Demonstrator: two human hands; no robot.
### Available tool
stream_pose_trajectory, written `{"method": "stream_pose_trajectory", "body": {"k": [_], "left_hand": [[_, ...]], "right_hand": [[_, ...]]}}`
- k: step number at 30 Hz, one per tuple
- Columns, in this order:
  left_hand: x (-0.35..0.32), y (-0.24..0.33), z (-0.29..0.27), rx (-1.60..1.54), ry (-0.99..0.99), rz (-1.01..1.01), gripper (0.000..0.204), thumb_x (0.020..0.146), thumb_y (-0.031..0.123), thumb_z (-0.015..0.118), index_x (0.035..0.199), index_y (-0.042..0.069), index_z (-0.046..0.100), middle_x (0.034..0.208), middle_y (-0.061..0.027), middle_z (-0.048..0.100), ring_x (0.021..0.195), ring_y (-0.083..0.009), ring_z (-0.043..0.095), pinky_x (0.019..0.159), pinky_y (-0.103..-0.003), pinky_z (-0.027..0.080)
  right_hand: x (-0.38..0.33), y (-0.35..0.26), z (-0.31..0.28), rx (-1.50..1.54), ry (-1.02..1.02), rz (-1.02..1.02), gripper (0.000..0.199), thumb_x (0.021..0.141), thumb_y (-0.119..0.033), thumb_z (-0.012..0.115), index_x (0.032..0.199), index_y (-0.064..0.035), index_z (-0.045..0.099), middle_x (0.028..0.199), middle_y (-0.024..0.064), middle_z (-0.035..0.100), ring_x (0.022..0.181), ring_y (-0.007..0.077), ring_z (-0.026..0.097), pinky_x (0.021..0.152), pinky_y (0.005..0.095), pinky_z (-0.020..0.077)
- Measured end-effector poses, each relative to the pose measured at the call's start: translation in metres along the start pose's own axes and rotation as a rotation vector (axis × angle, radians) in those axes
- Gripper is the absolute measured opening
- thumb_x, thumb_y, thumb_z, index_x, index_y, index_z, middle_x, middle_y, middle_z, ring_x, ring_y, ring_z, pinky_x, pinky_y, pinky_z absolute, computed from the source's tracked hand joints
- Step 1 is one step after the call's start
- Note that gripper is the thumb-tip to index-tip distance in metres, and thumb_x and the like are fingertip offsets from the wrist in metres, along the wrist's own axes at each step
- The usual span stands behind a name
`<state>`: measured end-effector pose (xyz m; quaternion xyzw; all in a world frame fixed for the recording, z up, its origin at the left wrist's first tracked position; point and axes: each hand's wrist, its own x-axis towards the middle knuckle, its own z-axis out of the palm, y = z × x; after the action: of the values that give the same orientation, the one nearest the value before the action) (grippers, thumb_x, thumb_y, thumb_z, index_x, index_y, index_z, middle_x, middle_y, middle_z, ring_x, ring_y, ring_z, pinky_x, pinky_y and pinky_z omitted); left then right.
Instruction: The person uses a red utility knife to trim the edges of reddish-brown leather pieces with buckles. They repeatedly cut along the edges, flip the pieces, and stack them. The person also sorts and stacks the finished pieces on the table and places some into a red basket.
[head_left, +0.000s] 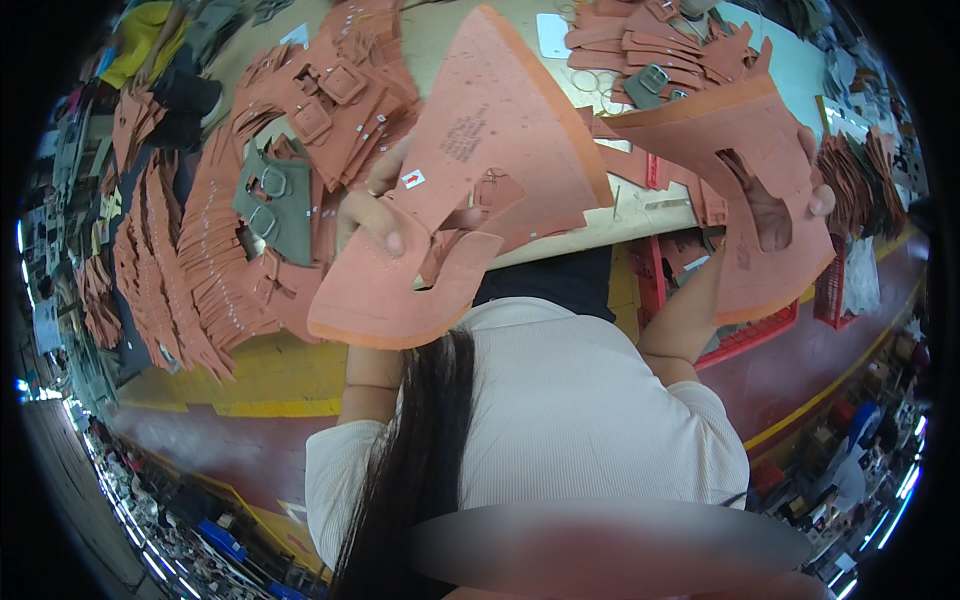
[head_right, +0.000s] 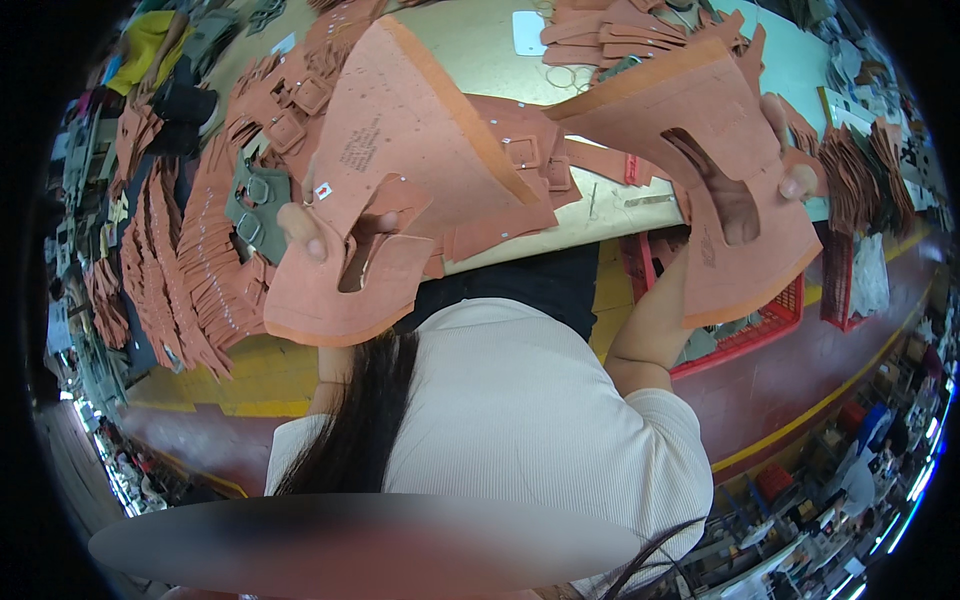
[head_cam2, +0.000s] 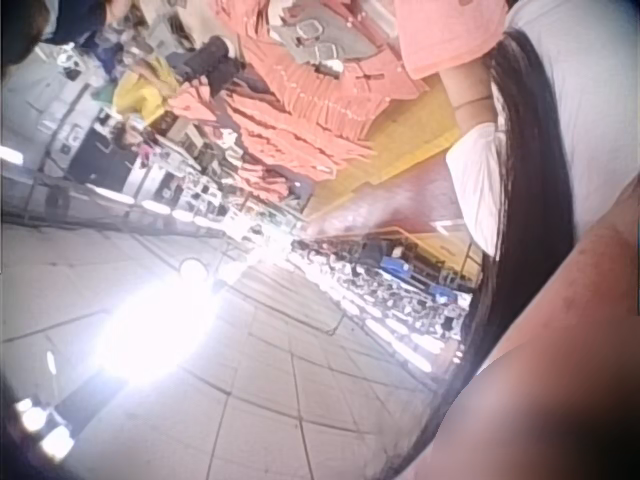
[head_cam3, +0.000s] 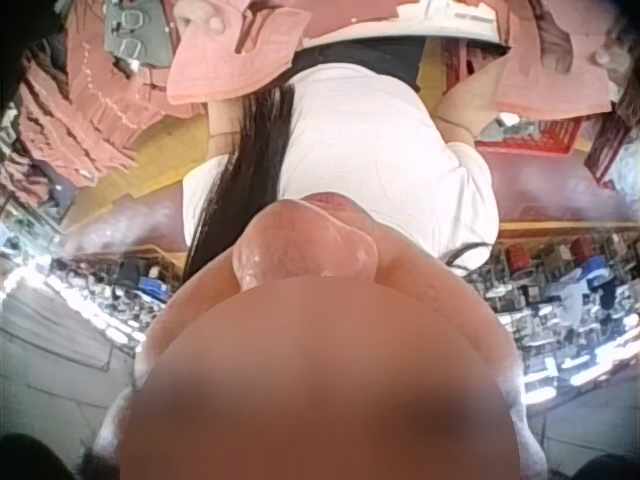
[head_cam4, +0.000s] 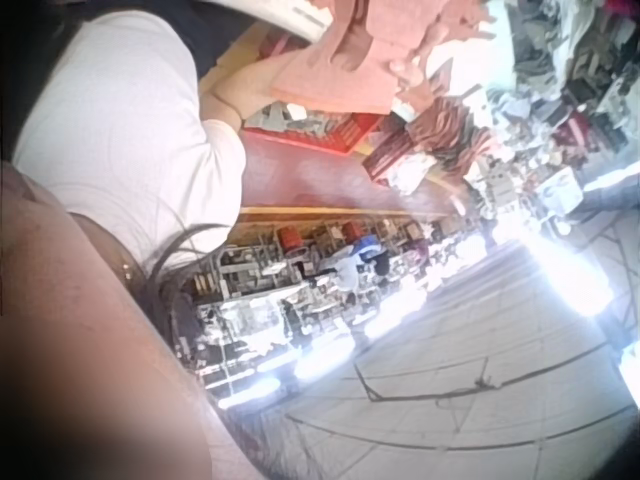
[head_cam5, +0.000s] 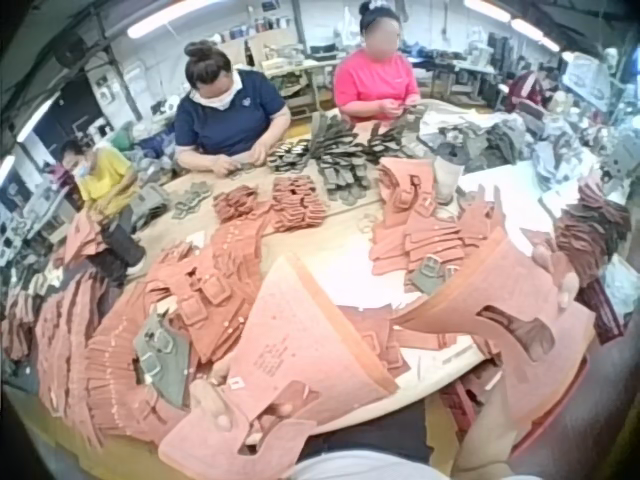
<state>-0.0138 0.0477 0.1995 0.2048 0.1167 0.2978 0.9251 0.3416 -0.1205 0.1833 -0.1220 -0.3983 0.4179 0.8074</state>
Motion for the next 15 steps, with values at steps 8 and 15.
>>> {"method": "stream_pose_trajectory", "body": {"k": [8, 15], "left_hand": [[0.022, -0.018, -0.003, 1.460, 0.021, 0.884, 0.005, 0.083, 0.009, 0.062, 0.083, 0.004, 0.064, 0.115, -0.0140, 0.062, 0.125, -0.0311, 0.049, 0.101, -0.041, 0.042], [0.017, -0.030, -0.039, 1.374, 0.386, 0.276, 0.015, 0.091, 0.009, 0.056, 0.101, -0.001, 0.058, 0.092, -0.0092, 0.066, 0.079, -0.0135, 0.061, 0.074, -0.027, 0.048]], "right_hand": [[0.006, 0.011, -0.003, -0.512, 0.072, -0.243, 0.018, 0.083, -0.006, 0.055, 0.100, -0.0020, 0.059, 0.124, 0.0251, 0.054, 0.125, 0.0422, 0.046, 0.104, 0.0575, 0.0369], [-0.005, 0.018, 0.021, -1.336, 0.032, -0.219, 0.010, 0.077, 0.002, 0.059, 0.086, -0.0028, 0.062, 0.088, 0.0114, 0.066, 0.099, 0.0299, 0.061, 0.099, 0.0475, 0.0399]]}}
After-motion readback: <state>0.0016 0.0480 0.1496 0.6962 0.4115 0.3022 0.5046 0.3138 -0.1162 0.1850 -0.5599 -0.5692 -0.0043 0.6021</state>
